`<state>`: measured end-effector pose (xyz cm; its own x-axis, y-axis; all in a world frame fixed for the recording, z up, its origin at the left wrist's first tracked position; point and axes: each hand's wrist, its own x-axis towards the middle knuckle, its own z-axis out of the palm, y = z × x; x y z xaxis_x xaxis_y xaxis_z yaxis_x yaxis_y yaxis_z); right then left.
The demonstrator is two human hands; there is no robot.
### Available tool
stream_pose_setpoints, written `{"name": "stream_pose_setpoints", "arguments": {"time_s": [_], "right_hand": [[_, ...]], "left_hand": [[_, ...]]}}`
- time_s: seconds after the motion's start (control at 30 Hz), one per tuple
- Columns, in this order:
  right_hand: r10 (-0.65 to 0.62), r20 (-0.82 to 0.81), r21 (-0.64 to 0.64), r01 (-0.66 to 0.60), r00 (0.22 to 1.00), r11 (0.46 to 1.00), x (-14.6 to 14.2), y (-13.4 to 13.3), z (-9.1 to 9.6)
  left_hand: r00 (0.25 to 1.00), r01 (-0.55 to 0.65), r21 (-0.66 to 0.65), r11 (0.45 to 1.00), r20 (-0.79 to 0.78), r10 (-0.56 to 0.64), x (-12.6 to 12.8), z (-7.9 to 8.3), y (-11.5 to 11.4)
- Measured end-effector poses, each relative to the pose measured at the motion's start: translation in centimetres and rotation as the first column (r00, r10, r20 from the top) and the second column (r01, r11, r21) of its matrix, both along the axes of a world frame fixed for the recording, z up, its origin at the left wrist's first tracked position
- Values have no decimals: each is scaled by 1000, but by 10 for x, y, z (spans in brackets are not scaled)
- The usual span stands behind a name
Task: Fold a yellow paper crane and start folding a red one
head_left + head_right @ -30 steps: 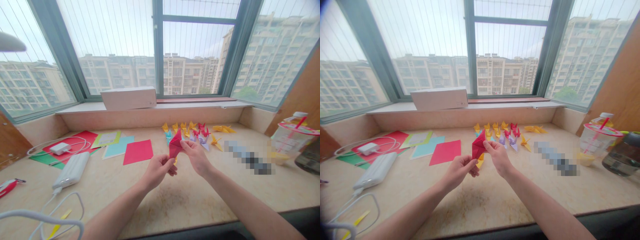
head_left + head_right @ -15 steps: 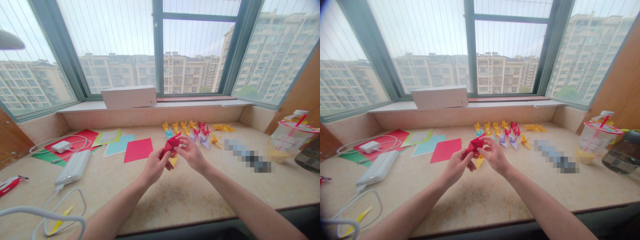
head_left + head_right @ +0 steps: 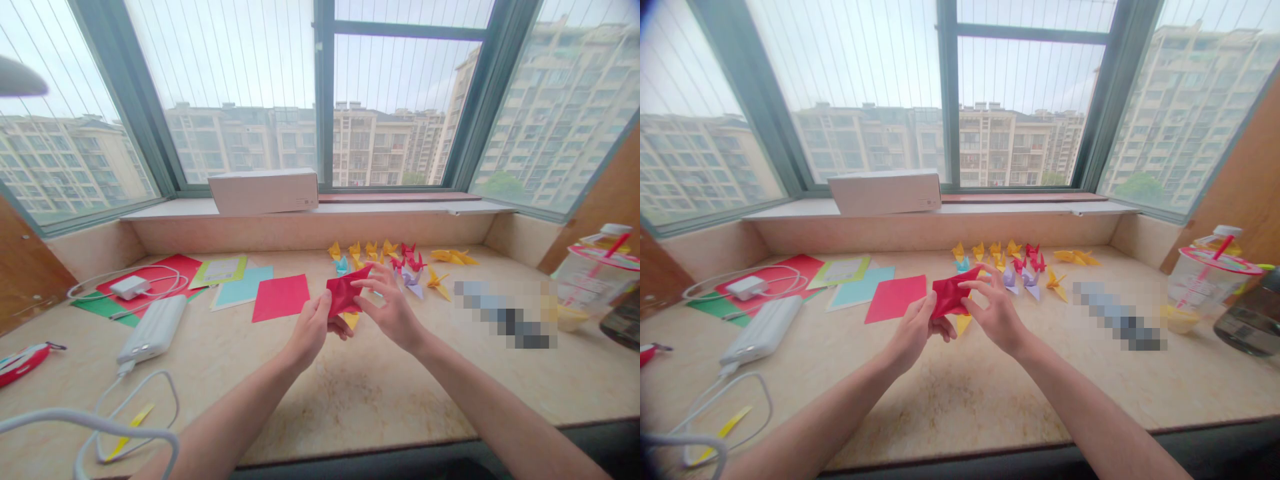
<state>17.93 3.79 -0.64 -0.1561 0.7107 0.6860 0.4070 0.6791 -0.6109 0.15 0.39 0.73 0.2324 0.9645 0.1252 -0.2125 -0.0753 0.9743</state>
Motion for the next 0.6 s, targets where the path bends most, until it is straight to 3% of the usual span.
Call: {"name": "stream_pose_setpoints", "arguments": {"time_s": [0.07, 0.13, 0.23, 0.33, 0.6], "right_hand": [[-127, 56, 103, 121, 990, 987, 1, -3, 2], [-182, 100, 200, 159, 978, 967, 1, -6, 4], [-82, 259, 291, 3, 962, 957, 1, -12, 7], [6, 402, 286, -132, 916, 949, -1, -16, 9], [18, 415, 347, -176, 910, 921, 3, -17, 8]], "left_hand": [[1000, -6, 9, 1000, 0, 6, 0, 1, 0], [1000, -7, 18, 1000, -12, 7, 1, 1, -1], [1000, -3, 27, 1000, -27, 4, 1, 1, -1], [1000, -12, 34, 999, -22, 13, 0, 0, 0], [999, 33, 51, 998, -33, -32, 2, 2, -3]]}}
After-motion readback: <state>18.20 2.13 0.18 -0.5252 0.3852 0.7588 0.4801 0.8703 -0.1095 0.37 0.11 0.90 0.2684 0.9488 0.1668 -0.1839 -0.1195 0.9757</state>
